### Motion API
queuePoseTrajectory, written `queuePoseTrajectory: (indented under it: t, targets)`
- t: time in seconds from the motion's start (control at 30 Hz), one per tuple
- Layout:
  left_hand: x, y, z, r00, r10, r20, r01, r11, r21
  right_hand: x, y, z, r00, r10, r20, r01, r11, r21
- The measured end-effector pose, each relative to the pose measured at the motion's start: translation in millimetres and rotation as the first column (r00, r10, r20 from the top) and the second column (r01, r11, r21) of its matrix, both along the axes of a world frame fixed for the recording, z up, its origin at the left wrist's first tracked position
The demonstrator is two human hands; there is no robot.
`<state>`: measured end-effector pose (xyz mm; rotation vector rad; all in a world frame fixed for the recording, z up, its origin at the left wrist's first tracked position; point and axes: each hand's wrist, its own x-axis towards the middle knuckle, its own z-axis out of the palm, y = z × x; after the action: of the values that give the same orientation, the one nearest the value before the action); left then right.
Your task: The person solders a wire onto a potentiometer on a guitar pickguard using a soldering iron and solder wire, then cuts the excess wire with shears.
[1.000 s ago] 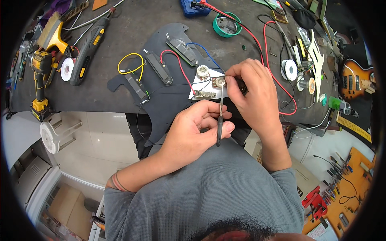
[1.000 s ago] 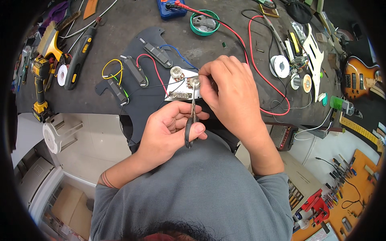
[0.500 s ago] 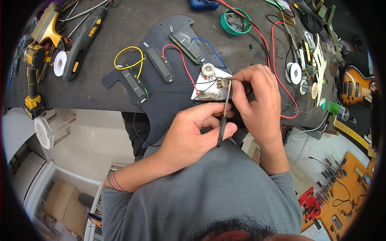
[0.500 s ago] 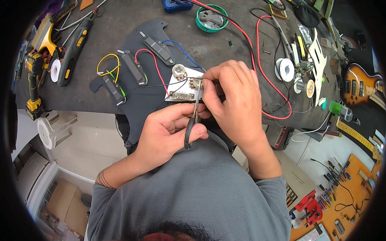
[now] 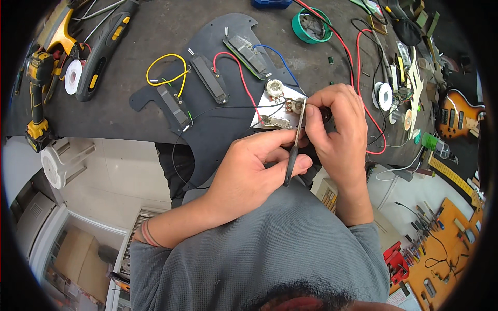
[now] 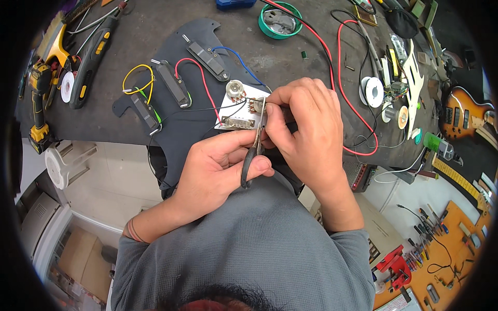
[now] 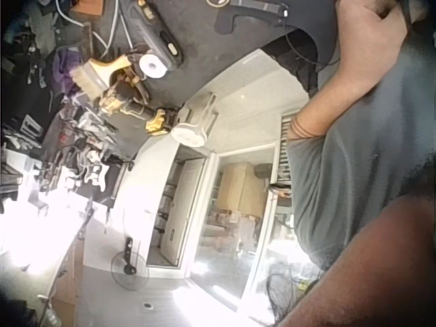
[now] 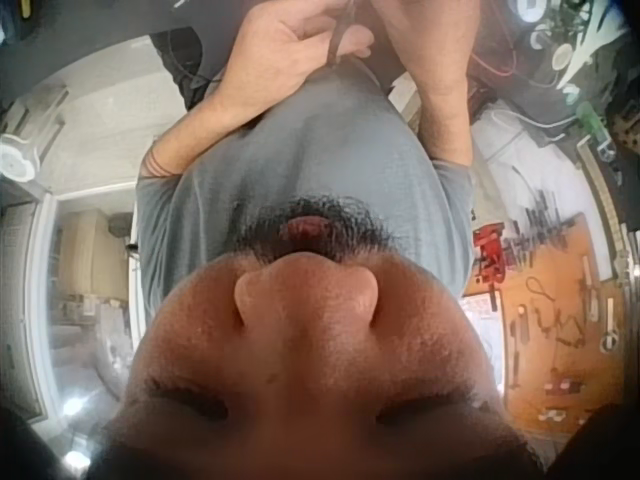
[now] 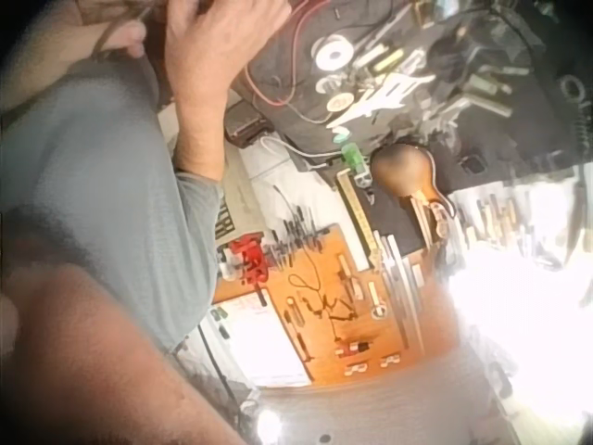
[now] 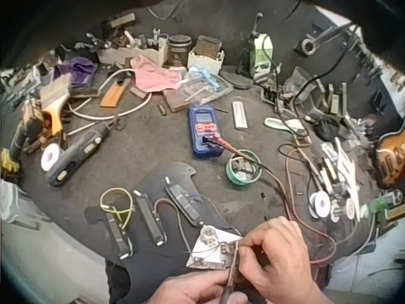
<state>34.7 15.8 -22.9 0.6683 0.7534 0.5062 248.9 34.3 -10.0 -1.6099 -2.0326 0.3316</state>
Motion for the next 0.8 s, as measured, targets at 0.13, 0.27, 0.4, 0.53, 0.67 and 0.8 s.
queuePoseTrajectory:
  t: [0.13,0.27,0.4,0.53,0.67,0.8]
  targets:
    - [2.0,-2.4,-0.6,0.999,0.034,0.024,-0.034,0.999,-0.004,0.9,0.7,1.0,1.000,0.009,0.013,-0.009,1.000,0.001]
    - [3.2,-2.6,2.3,0.997,0.066,0.032,-0.065,0.998,-0.018,2.5,1.2,0.6,1.000,0.015,0.008,-0.015,1.000,-0.015]
    - [3.8,-0.9,5.8,0.999,0.053,0.006,-0.053,0.996,-0.069,3.1,2.2,1.4,1.000,0.020,0.014,-0.019,0.999,-0.026]
    - [4.5,-2.7,2.9,0.999,0.052,-0.006,-0.052,0.997,-0.054,3.6,3.0,1.5,0.999,0.024,-0.025,-0.024,1.000,-0.009]
    - [5.4,-4.0,2.8,0.998,0.061,-0.014,-0.061,0.997,-0.055,5.0,3.8,-0.6,0.999,0.032,-0.018,-0.032,0.999,-0.004]
    - [4.6,-2.0,5.8,0.999,0.039,-0.038,-0.041,0.996,-0.077,5.1,5.3,0.5,0.999,0.043,0.014,-0.043,0.999,0.021]
